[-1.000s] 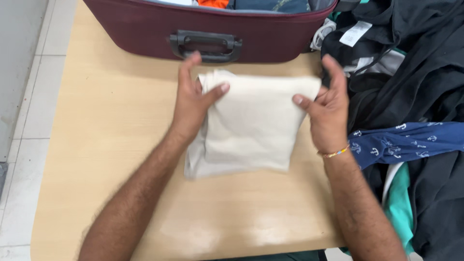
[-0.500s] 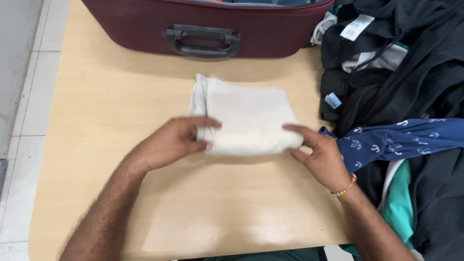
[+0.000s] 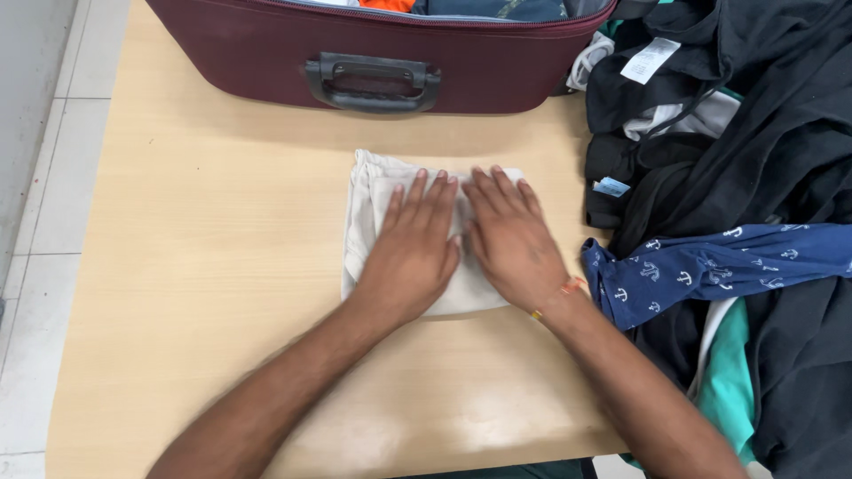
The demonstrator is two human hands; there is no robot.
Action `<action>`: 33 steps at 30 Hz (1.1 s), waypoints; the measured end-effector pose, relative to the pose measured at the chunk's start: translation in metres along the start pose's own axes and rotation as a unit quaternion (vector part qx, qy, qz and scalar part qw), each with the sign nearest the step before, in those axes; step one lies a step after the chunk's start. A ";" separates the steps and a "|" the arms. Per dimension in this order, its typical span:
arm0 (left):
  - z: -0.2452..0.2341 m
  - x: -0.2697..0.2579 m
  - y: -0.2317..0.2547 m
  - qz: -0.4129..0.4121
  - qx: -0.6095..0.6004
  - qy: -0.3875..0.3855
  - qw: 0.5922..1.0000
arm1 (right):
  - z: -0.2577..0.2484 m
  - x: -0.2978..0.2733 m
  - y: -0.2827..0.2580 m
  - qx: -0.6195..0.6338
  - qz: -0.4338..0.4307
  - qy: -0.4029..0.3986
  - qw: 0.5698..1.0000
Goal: The person folds a white shirt and blue shorts by hand and places them into an open suitcase on a table.
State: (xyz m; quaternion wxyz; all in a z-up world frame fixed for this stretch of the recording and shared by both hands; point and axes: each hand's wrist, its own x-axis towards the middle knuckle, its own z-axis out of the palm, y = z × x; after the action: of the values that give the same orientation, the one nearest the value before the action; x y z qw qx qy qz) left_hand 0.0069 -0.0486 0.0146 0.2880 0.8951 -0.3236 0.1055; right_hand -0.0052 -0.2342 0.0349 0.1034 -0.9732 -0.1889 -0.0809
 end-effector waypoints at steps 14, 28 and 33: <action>0.014 -0.002 -0.048 -0.121 0.110 -0.102 0.981 | 0.032 -0.003 0.008 -0.025 0.064 0.011 0.998; 0.023 -0.013 -0.031 -0.057 0.136 -0.012 0.989 | 0.035 0.001 0.012 -0.078 -0.007 0.039 0.996; 0.017 -0.010 -0.032 -0.098 0.117 -0.022 0.988 | 0.030 0.002 0.005 -0.063 0.034 0.017 0.997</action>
State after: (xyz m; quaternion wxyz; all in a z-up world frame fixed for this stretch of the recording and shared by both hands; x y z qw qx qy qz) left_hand 0.0198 -0.0333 -0.0170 0.1834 0.9520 -0.2266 0.0938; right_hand 0.0025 -0.2312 0.0054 0.0482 -0.9821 -0.1484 -0.1057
